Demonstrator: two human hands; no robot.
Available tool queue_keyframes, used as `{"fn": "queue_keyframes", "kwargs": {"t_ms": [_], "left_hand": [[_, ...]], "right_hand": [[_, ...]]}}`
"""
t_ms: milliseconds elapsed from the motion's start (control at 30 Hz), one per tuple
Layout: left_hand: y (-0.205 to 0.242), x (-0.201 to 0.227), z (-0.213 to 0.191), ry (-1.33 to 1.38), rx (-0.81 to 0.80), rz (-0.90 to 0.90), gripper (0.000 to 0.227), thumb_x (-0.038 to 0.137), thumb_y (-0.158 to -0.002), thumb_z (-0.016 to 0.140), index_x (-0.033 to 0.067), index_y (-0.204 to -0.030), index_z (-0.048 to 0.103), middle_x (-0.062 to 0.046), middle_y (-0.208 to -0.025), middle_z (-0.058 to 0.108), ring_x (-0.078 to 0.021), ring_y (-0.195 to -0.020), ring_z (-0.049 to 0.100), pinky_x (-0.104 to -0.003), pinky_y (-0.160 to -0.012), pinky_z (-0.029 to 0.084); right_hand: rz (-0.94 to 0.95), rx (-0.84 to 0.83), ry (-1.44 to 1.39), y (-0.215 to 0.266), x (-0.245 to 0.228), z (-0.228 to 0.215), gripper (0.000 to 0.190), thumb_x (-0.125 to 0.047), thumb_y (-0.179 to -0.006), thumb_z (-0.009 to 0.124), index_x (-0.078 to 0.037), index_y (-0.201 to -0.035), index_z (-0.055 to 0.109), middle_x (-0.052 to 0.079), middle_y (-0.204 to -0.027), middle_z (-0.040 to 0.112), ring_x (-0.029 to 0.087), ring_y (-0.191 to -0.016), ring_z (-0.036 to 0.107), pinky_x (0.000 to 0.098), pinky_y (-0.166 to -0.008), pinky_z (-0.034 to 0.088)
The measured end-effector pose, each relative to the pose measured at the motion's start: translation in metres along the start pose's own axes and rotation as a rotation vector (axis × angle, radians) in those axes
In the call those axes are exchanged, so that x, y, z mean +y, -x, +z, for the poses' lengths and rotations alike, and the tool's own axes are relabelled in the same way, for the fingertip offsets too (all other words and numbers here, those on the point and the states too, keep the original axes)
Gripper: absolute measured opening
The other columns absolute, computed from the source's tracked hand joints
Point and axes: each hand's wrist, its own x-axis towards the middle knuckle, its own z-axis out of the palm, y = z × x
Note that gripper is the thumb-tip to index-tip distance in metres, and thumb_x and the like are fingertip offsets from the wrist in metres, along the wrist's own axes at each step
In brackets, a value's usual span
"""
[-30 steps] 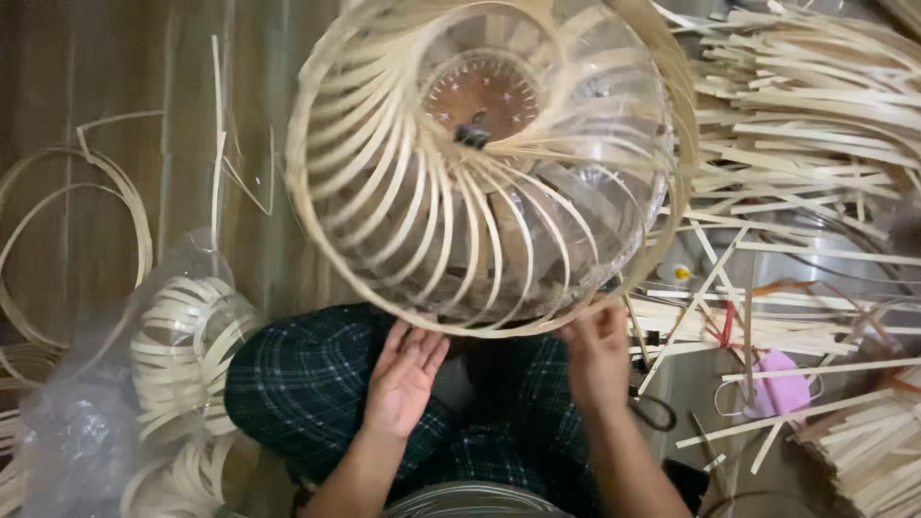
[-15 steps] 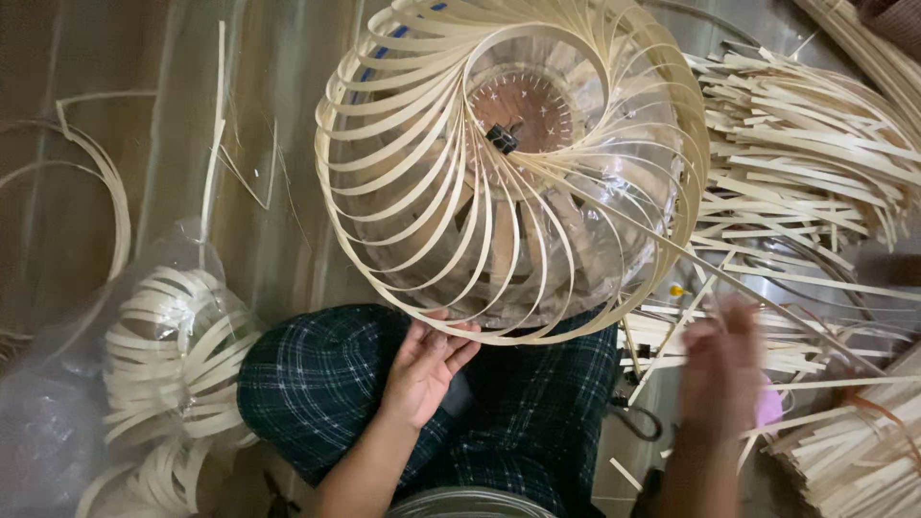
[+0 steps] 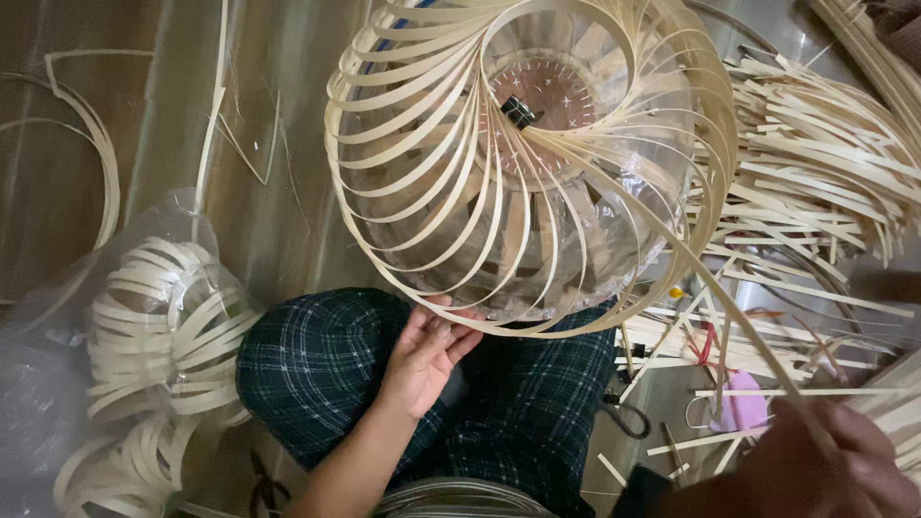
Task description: The person weaves thin bamboo strips over a clear plastic dome, securing them with adhesive from a bottle and using metal clips.
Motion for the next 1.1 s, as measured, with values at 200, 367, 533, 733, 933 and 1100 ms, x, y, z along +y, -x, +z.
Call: {"fn": "queue_keyframes", "kwargs": {"t_ms": [200,367,533,733,933,1100], "left_hand": [[-0.002,-0.002,-0.002,0.031,0.054,-0.045,0.029,0.014,-0.106,0.058,0.009,-0.134,0.052,-0.019,-0.129,0.064,-0.0337,-0.128,0.061,-0.051,-0.109,0.051],[-0.004,-0.002,0.001,0.039,0.06,-0.051,0.03,0.013,-0.102,0.058,0.0092,-0.131,0.054,-0.019,-0.129,0.066,-0.0349,-0.126,0.063,-0.05,-0.108,0.052],[-0.002,-0.002,0.002,0.03,0.038,-0.036,0.029,0.011,-0.103,0.06,0.0089,-0.13,0.053,-0.02,-0.128,0.066,-0.0353,-0.126,0.063,-0.05,-0.108,0.052],[-0.003,-0.003,0.005,0.038,0.035,-0.028,0.03,0.013,-0.103,0.059,0.0078,-0.132,0.052,-0.02,-0.13,0.065,-0.035,-0.126,0.063,-0.05,-0.108,0.052],[-0.003,-0.004,0.01,0.026,0.025,-0.023,0.03,0.014,-0.104,0.057,0.0079,-0.133,0.051,-0.018,-0.131,0.065,-0.0325,-0.128,0.063,-0.048,-0.109,0.052],[-0.003,-0.001,0.018,0.042,0.004,-0.034,0.03,0.012,-0.105,0.055,0.0041,-0.134,0.053,-0.018,-0.132,0.065,-0.0324,-0.126,0.063,-0.047,-0.109,0.052]], "right_hand": [[0.03,-0.116,0.172,0.013,-0.01,0.012,0.022,-0.014,-0.118,0.061,0.006,-0.114,0.053,0.022,-0.123,0.057,0.038,-0.109,0.072,0.0388,-0.102,0.061],[0.197,0.11,0.028,0.026,0.001,0.037,0.019,-0.014,-0.111,0.059,0.004,-0.109,0.058,0.02,-0.117,0.064,0.03,-0.098,0.074,0.0357,-0.088,0.064],[-0.022,-0.255,0.361,0.026,-0.028,0.035,0.019,-0.012,-0.107,0.063,0.005,-0.11,0.054,0.025,-0.119,0.056,0.036,-0.098,0.071,0.0374,-0.086,0.061],[0.552,-0.648,-0.029,0.01,-0.059,-0.003,0.038,-0.014,-0.092,0.067,-0.003,-0.126,0.055,0.025,-0.123,0.063,0.037,-0.113,0.068,0.0432,-0.091,0.062],[0.316,-0.85,-0.019,-0.003,-0.063,0.03,0.038,-0.02,-0.093,0.071,-0.015,-0.13,0.067,0.018,-0.126,0.071,0.029,-0.115,0.069,0.0408,-0.088,0.061],[-0.206,-0.995,0.5,-0.041,-0.086,0.105,0.035,-0.021,-0.079,0.078,-0.026,-0.114,0.078,-0.007,-0.112,0.076,0.012,-0.103,0.064,0.0395,-0.094,0.042]]}}
